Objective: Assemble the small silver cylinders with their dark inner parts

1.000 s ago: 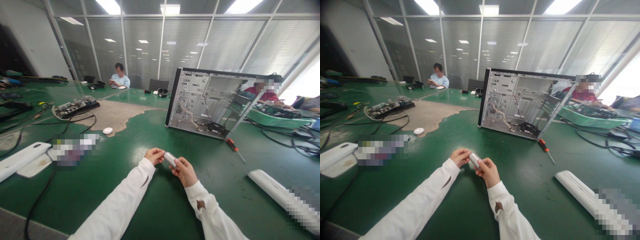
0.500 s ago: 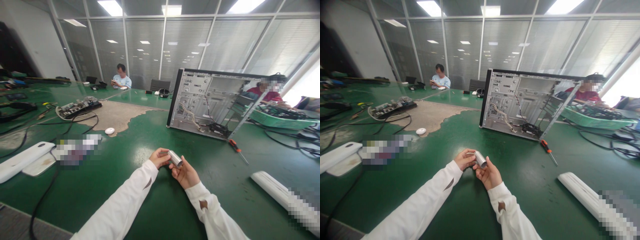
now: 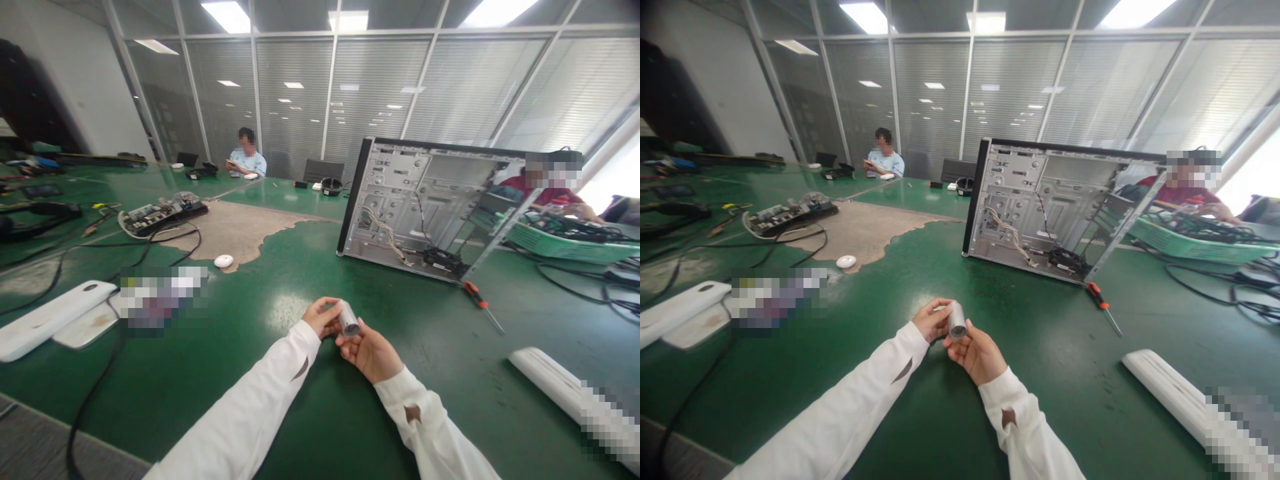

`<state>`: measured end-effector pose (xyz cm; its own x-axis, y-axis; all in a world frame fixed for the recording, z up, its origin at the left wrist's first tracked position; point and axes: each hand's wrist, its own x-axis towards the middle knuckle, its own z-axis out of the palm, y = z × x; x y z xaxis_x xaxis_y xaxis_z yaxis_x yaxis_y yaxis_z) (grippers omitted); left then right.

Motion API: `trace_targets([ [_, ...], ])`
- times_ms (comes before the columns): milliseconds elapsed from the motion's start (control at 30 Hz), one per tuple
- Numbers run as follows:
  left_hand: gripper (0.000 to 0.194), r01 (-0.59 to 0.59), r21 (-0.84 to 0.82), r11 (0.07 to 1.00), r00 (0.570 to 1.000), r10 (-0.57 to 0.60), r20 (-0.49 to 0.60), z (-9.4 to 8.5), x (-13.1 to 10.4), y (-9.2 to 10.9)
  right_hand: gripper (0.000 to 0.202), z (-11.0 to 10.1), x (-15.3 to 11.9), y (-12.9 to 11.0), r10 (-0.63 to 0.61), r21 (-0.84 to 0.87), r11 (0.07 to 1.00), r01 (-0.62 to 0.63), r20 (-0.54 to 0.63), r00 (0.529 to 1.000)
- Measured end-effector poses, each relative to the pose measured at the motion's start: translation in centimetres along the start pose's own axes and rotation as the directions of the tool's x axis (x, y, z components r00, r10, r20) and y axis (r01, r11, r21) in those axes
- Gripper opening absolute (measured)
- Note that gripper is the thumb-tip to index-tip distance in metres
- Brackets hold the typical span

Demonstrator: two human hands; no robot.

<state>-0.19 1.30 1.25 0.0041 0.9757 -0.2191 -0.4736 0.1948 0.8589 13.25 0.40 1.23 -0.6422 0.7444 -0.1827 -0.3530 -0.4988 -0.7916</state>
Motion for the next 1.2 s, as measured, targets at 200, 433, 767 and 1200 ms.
trace_targets([
  [200, 0.04, -0.102, 0.144, 0.984, 0.994, 0.095, 0.056, 0.0, 0.1, -0.1, 0.034, 0.1, 0.1, 0.8, -0.037, -0.04, 0.999, 0.037, 0.001, 0.999],
  [433, 0.032, -0.393, 0.522, 0.757, 0.913, 0.387, 0.127, 0.4, -1.2, 0.8, 0.035, 0.1, 0.1, 1.3, -0.441, -0.595, 0.745, 0.302, -0.099, 0.892],
  [767, 0.029, -0.634, 0.758, 0.155, 0.669, 0.602, 0.436, 0.5, -2.3, 1.0, 0.043, 0.1, -0.3, 1.2, -0.736, -0.833, 0.345, 0.431, 0.045, 0.676],
  [1200, 0.048, -0.677, 0.703, 0.217, 0.631, 0.663, 0.402, 0.7, -2.4, 0.5, 0.035, -0.4, -0.5, 1.0, -0.801, -0.917, 0.051, 0.396, 0.199, 0.565],
])
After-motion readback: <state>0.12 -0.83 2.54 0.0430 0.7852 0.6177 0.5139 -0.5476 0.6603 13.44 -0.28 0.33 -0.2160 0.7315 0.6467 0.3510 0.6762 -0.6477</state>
